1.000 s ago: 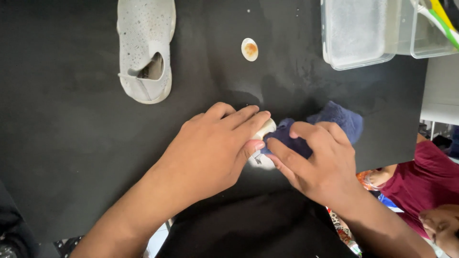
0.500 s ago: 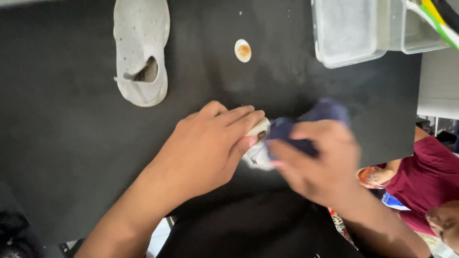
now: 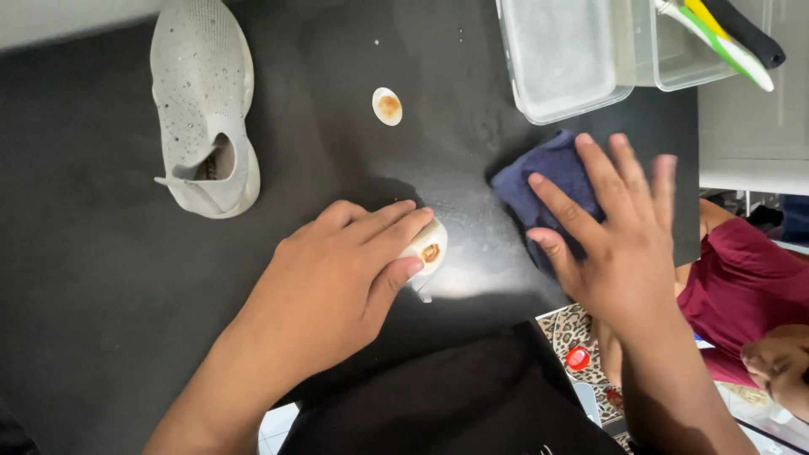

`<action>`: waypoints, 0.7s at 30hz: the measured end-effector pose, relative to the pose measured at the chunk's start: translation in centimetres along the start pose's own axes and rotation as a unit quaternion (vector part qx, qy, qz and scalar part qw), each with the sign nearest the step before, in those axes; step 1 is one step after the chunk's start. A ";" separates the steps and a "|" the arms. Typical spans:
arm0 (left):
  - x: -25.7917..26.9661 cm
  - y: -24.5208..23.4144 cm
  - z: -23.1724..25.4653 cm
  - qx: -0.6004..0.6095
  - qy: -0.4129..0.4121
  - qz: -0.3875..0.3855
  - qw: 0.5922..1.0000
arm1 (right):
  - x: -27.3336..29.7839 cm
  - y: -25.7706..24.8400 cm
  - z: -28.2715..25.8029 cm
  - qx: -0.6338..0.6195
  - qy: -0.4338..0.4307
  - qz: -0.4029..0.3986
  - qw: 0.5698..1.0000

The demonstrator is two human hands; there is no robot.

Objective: A person is performing a detailed cleaning of white shoes using a toothbrush, a small scrub brush, and cleaning solution.

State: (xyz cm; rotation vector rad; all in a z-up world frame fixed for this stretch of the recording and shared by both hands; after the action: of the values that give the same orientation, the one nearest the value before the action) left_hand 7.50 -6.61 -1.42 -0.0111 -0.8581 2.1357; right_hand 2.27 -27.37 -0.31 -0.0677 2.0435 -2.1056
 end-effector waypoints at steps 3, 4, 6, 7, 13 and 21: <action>0.0 0.1 0.0 -0.007 0.012 0.000 1.000 | 1.4 2.6 3.1 -0.026 0.010 -0.022 0.999; -0.1 0.1 0.0 -0.008 0.012 0.000 1.000 | 1.9 2.4 4.8 -0.004 0.069 -0.017 0.997; 0.1 0.1 0.0 -0.009 0.009 -0.005 1.000 | 2.8 2.7 5.9 0.016 0.129 -0.015 0.991; 0.0 0.2 -0.1 -0.011 0.003 -0.007 1.000 | 3.2 2.9 5.7 0.027 0.145 -0.010 0.989; -0.3 0.1 -0.1 -0.007 -0.007 -0.012 1.000 | 2.6 2.5 -5.9 -0.073 -0.028 -0.002 0.997; -0.2 0.3 -0.3 0.005 -0.011 -0.023 1.000 | 1.0 3.3 1.3 -0.022 0.135 -0.015 0.991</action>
State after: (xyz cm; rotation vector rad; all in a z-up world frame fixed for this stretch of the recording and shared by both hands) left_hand 7.47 -6.70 -1.84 0.0366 -0.8531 2.0999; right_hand 1.92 -28.93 -3.64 0.1911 2.2510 -2.1904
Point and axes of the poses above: each hand's wrist, its own x-axis away from the middle knuckle, its own y-axis out of the palm, z = x × y, the point moved 10 cm from there along -x, towards the middle knuckle, and after that the axes turned 7 degrees about x, right-handed, at the moved point
